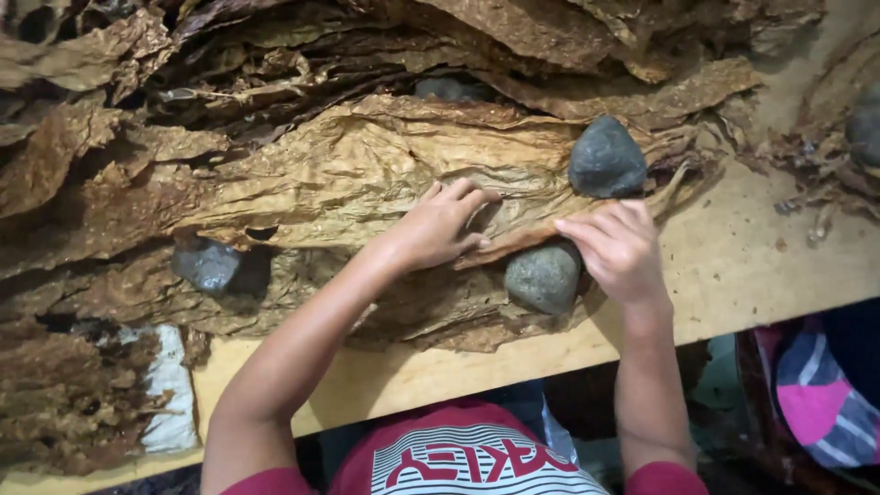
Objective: Flattening large dried tobacco leaves on a wooden surface and using stones as weights to keep them flat.
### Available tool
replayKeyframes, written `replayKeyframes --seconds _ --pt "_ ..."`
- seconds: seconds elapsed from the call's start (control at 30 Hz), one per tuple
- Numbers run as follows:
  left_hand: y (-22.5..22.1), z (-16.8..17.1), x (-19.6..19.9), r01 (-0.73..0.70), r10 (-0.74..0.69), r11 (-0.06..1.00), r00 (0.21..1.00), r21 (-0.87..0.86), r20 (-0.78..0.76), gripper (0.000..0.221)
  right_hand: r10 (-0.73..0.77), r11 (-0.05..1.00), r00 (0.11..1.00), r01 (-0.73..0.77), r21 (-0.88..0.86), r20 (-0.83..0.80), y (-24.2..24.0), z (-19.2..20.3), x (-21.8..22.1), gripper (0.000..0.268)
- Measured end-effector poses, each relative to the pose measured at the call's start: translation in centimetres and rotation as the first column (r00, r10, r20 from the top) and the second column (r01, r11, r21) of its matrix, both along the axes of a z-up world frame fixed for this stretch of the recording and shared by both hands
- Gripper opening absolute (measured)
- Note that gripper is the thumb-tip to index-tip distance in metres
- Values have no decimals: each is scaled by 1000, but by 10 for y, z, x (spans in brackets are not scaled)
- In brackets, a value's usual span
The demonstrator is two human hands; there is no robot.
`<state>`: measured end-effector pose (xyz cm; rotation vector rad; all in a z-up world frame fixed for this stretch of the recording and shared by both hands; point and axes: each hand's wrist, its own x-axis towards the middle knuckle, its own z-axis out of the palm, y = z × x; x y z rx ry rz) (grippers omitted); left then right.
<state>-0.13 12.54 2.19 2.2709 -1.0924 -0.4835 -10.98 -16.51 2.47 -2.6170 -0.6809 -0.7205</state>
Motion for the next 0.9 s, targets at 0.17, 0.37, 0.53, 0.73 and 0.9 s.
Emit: replayKeyframes --seconds 0.17,0.37,0.53,0.73,0.9 --pt "4 34 1 41 -29 998 980 56 -197 78 -32 990 997 22 141 72 -21 -23 -28 7" --pt "0 15 -12 78 -52 979 989 186 -137 97 -60 969 998 52 241 28 -7 -38 -45 12" --pt "-5 7 -15 80 -65 972 995 220 -74 100 -75 959 996 84 272 -41 11 -9 -39 17" --pt "-4 -5 -16 55 -50 978 998 200 -32 100 -120 949 990 137 285 -78 13 -13 -42 15" --pt "-4 2 -29 -5 -6 988 998 153 69 90 -97 952 995 86 294 23 15 -14 -42 15"
